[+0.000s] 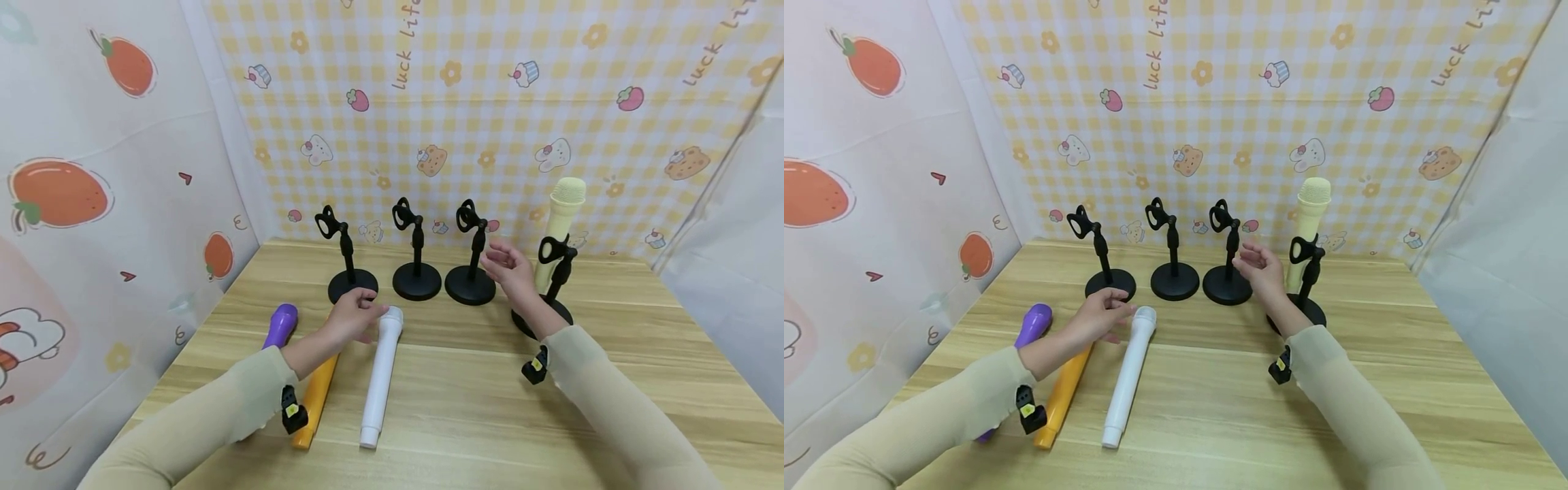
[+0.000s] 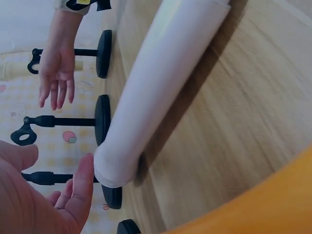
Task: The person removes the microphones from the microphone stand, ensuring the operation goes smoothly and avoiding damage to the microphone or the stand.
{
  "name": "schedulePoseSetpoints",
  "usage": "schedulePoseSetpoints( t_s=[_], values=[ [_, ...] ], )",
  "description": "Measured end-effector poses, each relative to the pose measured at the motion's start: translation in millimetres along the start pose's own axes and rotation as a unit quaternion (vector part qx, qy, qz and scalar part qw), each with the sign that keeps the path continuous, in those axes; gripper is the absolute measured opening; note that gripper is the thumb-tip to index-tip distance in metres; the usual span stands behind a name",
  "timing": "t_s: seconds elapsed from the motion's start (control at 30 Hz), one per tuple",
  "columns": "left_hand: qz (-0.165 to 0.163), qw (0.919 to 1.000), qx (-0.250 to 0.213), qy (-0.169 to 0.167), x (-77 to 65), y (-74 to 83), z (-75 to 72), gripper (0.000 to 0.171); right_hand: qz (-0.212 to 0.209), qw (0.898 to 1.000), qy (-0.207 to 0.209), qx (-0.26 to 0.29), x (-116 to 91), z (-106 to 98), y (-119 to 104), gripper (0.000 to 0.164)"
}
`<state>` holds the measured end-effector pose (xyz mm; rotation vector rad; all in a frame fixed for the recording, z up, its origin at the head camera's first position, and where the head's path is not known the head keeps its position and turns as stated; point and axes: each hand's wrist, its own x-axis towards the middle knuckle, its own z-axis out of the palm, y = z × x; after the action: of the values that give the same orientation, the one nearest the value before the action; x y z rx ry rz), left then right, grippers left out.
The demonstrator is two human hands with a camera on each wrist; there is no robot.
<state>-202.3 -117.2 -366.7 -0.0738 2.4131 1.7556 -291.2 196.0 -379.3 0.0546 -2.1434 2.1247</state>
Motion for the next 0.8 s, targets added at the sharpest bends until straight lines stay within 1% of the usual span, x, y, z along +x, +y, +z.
schedulePoseSetpoints(
  t_s=[0.07, 0.17, 0.3, 0.37, 0.6, 0.7, 0.8],
  values=[
    [0.01, 1.0, 0.0, -0.002, 0.9, 4.0, 0.5, 0.046, 0.002, 1.0, -0.006, -0.002, -4, -2, -1, 0.037],
    [0.026, 0.9995, -0.013, -0.012, 3.4, 9.3, 1.4, 0.044, 0.0, 1.0, -0.014, -0.009, -9, -6, 0, 0.038],
    [0.044, 0.9983, -0.028, -0.025, 7.1, 16.1, 5.0, 0.044, -0.007, 1.0, -0.02, 0.0, -15, -12, 1, 0.041],
    [0.054, 0.9977, -0.031, -0.029, 8.8, 19.8, 7.6, 0.044, -0.011, 1.0, -0.02, 0.004, -18, -15, 1, 0.04],
    [0.114, 0.9915, -0.029, -0.055, 18.5, 28.7, 21.9, 0.043, -0.022, 1.0, -0.012, 0.009, -31, -26, 1, 0.034],
    [0.128, 0.9888, -0.032, -0.069, 23.5, 31.2, 28.8, 0.043, -0.032, 0.999, -0.017, 0.016, -35, -31, 2, 0.033],
    [0.142, 0.9859, -0.033, -0.082, 27.5, 34.1, 35.1, 0.044, -0.052, 0.998, -0.02, 0.021, -38, -34, 1, 0.032]
  ],
)
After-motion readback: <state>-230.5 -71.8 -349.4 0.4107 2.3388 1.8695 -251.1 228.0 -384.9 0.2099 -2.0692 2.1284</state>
